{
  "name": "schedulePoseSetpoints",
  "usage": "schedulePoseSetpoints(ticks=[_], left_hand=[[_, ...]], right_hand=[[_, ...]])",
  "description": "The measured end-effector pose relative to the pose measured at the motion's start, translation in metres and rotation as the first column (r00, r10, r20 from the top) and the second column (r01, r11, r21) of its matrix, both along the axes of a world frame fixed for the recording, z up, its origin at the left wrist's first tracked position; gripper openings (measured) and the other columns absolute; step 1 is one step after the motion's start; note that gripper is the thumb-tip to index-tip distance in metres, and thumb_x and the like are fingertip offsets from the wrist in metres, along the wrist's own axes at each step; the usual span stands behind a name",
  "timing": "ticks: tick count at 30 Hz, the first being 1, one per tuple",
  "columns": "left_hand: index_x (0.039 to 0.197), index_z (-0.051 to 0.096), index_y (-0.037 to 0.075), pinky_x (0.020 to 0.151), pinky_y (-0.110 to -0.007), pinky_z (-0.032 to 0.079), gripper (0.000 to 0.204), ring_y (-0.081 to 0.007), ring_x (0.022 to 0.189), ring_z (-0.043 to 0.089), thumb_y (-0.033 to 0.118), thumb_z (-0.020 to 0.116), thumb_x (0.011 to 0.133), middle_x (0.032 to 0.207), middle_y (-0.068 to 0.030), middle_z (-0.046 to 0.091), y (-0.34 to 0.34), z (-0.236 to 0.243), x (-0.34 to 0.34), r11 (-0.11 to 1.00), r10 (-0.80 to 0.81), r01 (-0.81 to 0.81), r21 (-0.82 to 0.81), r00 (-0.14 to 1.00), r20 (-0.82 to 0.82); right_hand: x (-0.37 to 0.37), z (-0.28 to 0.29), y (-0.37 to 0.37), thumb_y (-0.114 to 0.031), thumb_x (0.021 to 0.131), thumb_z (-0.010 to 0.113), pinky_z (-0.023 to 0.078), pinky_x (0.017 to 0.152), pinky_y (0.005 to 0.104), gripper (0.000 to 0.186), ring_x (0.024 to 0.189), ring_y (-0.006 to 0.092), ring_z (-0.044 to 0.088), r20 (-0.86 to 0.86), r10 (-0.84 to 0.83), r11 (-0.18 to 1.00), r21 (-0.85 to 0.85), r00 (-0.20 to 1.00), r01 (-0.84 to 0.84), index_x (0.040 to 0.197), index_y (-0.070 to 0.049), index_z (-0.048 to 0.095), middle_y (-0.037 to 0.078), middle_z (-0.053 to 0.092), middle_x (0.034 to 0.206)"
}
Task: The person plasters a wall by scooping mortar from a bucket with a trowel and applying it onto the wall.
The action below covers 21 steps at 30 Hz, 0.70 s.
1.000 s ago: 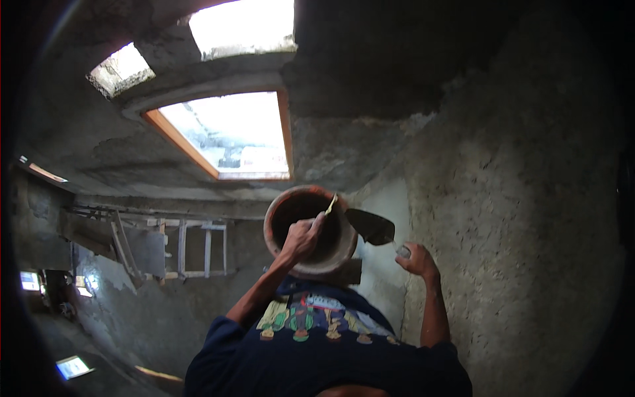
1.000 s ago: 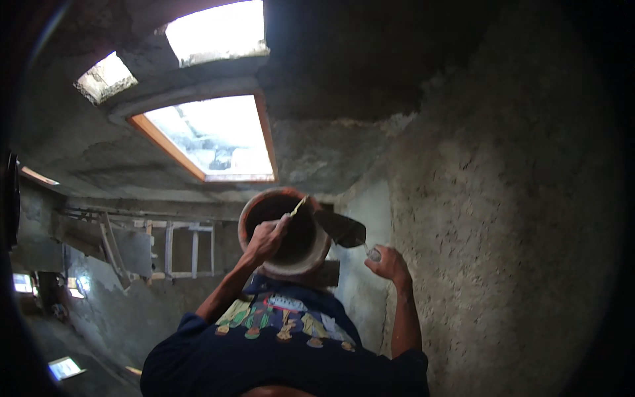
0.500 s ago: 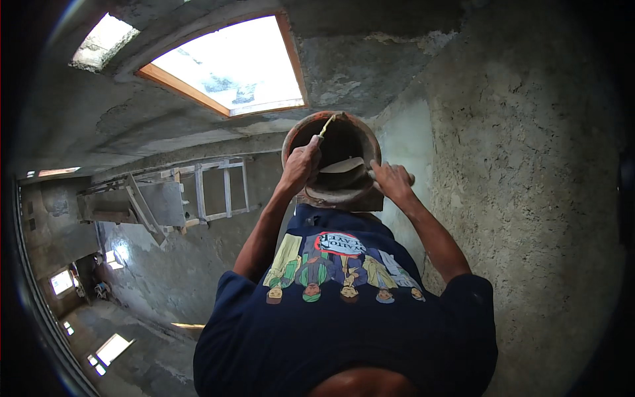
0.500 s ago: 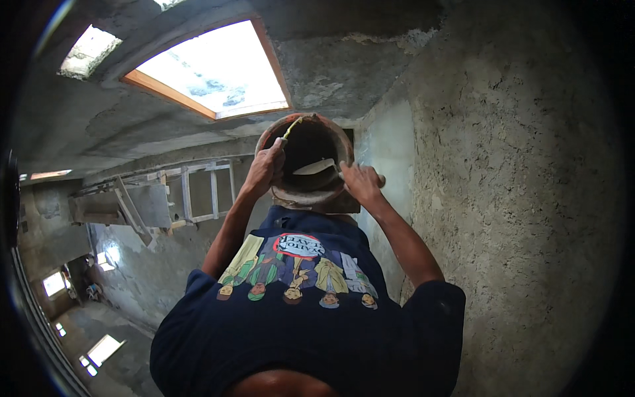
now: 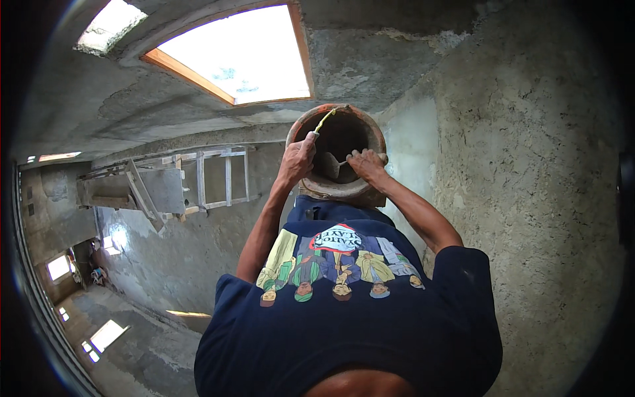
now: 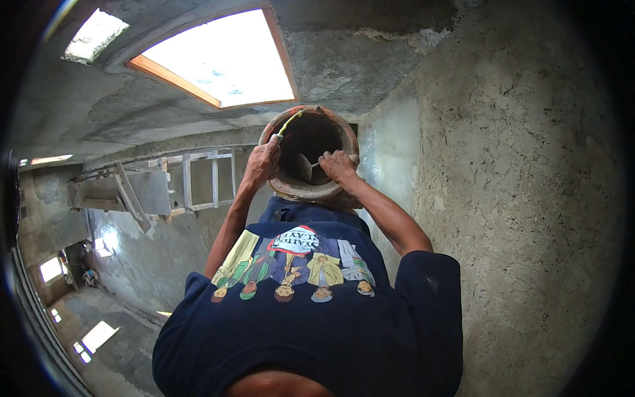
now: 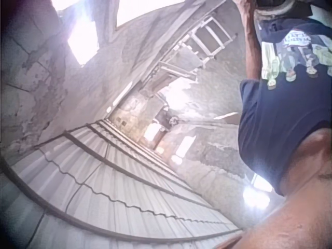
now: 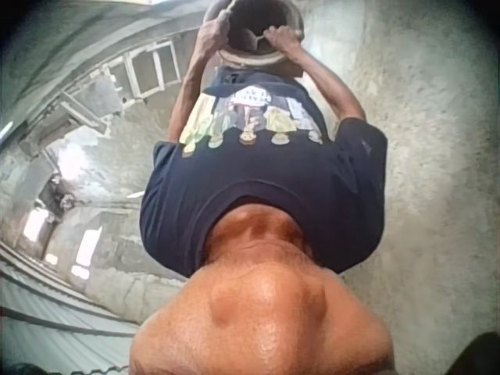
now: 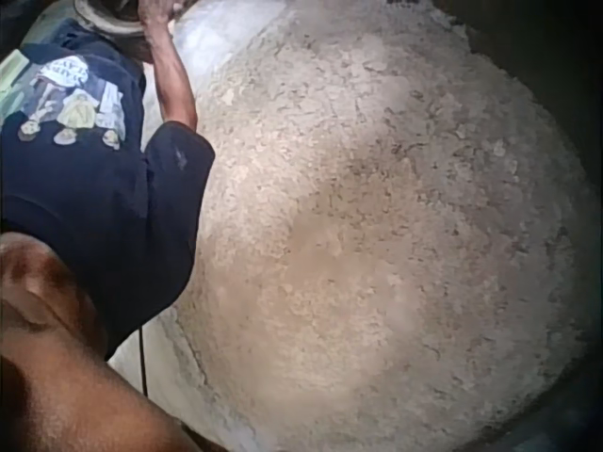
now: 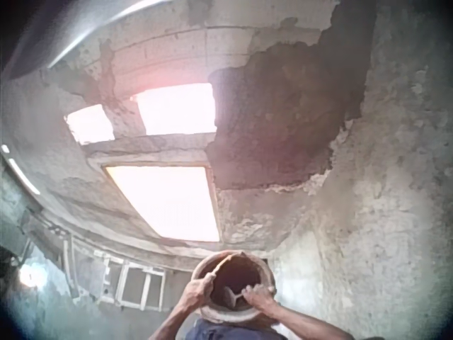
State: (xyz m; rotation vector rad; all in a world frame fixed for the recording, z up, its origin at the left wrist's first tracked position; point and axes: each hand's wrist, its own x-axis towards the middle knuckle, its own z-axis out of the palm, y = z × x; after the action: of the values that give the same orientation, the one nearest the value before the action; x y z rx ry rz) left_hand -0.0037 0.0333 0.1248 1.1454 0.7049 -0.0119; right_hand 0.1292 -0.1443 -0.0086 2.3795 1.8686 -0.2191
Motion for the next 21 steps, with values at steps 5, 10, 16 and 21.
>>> schedulePoseSetpoints(ticks=[5, 10, 16, 21], left_hand=[[0.055, 0.033, 0.018, 0.034, -0.022, 0.015, 0.049, -0.0036, 0.036, 0.021, 0.046, 0.043, 0.094, 0.048, 0.0089, 0.025, 0.003, -0.013, 0.003, 0.996, 0.056, -0.057, 0.069, 0.998, 0.029], [0.054, 0.034, 0.018, 0.033, -0.022, 0.015, 0.050, -0.0037, 0.035, 0.022, 0.046, 0.042, 0.094, 0.048, 0.0085, 0.027, 0.003, -0.010, 0.002, 0.983, 0.131, -0.135, 0.127, 0.991, 0.043], [0.054, 0.033, 0.019, 0.033, -0.023, 0.015, 0.050, -0.0043, 0.035, 0.021, 0.048, 0.043, 0.093, 0.048, 0.0087, 0.025, 0.006, -0.006, 0.001, 0.990, 0.134, -0.135, 0.046, 0.991, 0.018], [0.056, 0.032, 0.019, 0.034, -0.023, 0.014, 0.048, -0.0044, 0.035, 0.021, 0.048, 0.041, 0.094, 0.047, 0.0094, 0.023, 0.018, -0.017, -0.003, 0.989, 0.149, -0.149, 0.012, 0.989, 0.022]], right_hand=[[-0.014, 0.015, -0.009, -0.015, 0.079, 0.053, 0.053, 0.056, 0.0360, 0.011, 0.069, 0.0243, 0.064, -0.046, 0.005, 0.998, 0.063, 0.999, -0.002, 0.083, -0.009, 0.061, 0.009, 0.060, 0.079], [-0.011, 0.036, -0.019, -0.018, 0.078, 0.056, 0.052, 0.067, 0.0371, 0.020, 0.080, 0.0255, 0.063, -0.145, -0.066, 0.997, 0.035, 0.987, 0.072, 0.097, -0.012, 0.057, 0.009, 0.061, 0.087], [0.001, 0.054, -0.052, -0.025, 0.070, 0.067, 0.050, 0.077, 0.0371, 0.036, 0.093, 0.0258, 0.059, -0.394, -0.115, 0.967, 0.164, 0.912, 0.193, 0.104, -0.012, 0.060, 0.007, 0.061, 0.093], [0.015, 0.065, -0.067, -0.026, 0.070, 0.069, 0.050, 0.074, 0.0376, 0.032, 0.085, 0.0294, 0.061, -0.574, -0.129, 0.904, 0.266, 0.808, 0.334, 0.096, -0.010, 0.061, 0.011, 0.062, 0.091]])
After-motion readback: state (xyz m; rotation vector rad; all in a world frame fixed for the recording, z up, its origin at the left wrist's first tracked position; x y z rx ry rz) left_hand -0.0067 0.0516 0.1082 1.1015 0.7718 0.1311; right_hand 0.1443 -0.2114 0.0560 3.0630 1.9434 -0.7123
